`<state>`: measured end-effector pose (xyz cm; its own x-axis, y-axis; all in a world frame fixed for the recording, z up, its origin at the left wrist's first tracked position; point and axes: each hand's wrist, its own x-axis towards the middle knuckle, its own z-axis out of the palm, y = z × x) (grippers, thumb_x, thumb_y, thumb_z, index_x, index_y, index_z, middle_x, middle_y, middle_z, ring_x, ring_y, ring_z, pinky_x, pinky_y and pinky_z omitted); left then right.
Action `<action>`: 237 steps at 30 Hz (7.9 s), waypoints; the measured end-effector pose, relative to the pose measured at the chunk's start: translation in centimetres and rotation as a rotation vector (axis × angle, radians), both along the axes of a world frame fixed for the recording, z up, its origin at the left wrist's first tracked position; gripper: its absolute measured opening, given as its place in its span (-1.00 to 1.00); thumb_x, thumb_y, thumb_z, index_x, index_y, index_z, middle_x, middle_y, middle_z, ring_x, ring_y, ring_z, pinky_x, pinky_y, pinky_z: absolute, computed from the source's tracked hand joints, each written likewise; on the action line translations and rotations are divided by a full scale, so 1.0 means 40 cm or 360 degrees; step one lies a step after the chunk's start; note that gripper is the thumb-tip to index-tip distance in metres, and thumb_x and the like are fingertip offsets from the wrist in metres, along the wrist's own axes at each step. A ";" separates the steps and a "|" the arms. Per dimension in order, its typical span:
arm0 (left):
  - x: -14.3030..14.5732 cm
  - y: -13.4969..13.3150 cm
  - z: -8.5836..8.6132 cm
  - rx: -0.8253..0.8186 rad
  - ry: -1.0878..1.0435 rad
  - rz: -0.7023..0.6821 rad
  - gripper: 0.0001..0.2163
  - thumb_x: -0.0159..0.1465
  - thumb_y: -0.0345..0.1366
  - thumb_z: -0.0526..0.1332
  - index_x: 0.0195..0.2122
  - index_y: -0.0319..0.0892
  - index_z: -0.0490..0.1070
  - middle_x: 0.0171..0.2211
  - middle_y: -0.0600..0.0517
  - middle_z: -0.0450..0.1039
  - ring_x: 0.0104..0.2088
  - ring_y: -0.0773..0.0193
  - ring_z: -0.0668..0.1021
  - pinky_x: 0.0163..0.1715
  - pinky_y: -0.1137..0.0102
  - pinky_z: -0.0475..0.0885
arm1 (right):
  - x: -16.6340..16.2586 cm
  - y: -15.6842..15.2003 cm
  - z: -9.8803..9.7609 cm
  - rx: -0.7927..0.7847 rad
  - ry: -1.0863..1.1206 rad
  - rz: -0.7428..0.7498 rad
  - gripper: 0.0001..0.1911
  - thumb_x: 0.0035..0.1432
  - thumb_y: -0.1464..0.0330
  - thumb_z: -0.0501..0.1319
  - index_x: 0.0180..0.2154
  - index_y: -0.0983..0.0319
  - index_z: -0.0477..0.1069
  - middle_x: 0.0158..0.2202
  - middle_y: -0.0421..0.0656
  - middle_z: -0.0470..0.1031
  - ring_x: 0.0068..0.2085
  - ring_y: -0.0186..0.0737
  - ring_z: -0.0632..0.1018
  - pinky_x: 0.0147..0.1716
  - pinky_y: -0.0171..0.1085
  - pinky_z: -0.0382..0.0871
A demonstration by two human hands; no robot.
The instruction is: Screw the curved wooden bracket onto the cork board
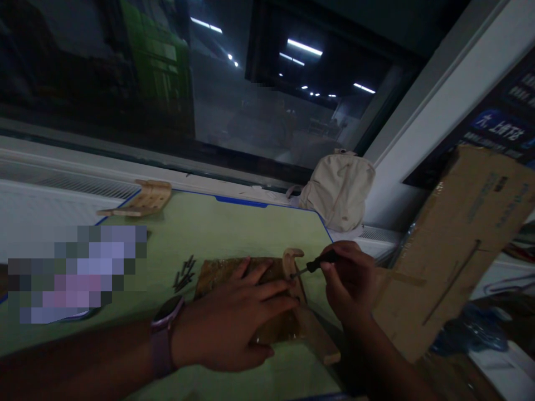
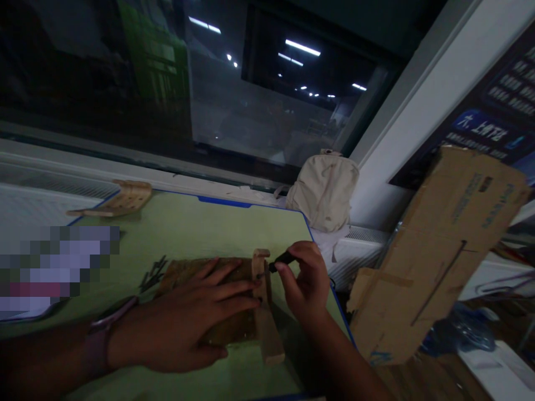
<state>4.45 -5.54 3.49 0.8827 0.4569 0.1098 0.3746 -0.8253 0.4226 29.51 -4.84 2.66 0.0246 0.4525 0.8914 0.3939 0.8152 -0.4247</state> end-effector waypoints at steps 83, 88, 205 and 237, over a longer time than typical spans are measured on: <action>0.001 0.002 0.001 0.0009 -0.0048 -0.0010 -0.27 0.24 -0.12 0.43 0.42 0.08 0.23 0.40 0.02 0.31 0.45 -0.39 0.15 0.34 -0.49 -0.02 | -0.013 -0.017 0.013 -0.0163 0.0107 0.0113 -0.77 0.45 0.37 0.18 0.05 0.10 0.54 -0.09 -0.09 0.58 -0.15 -0.19 0.67 -0.22 -0.14 0.62; 0.001 0.002 0.006 0.0004 -0.0026 -0.0011 -0.29 0.24 -0.12 0.43 0.40 0.09 0.26 0.42 0.04 0.29 0.43 -0.39 0.17 0.35 -0.47 -0.01 | -0.024 -0.026 0.019 -0.0220 0.0121 0.0177 -0.77 0.41 0.41 0.24 0.05 0.09 0.51 -0.14 -0.12 0.63 -0.16 -0.17 0.70 -0.24 -0.17 0.63; 0.002 -0.002 0.003 -0.0059 0.0046 0.0031 -0.26 0.20 -0.23 0.40 0.42 0.10 0.26 0.48 0.11 0.18 0.47 -0.39 0.08 0.39 -0.43 -0.06 | -0.028 -0.013 0.014 -0.0165 0.0073 0.0172 -0.73 0.39 0.46 0.23 0.06 0.08 0.41 -0.17 -0.15 0.58 -0.22 -0.21 0.67 -0.28 -0.18 0.62; 0.001 0.003 -0.007 0.0028 -0.0002 0.0011 -0.29 0.22 -0.22 0.40 0.41 0.09 0.26 0.45 0.05 0.25 0.46 -0.41 0.10 0.35 -0.48 -0.04 | -0.029 -0.016 0.010 -0.0218 0.0083 0.0220 -0.71 0.41 0.46 0.22 0.09 0.06 0.45 -0.08 -0.11 0.60 -0.11 -0.16 0.70 -0.16 -0.08 0.68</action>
<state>4.49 -5.43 3.20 0.8793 0.4611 0.1192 0.3799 -0.8300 0.4084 28.34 -5.47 3.07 -0.0015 0.5718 0.8204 0.2566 0.7931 -0.5524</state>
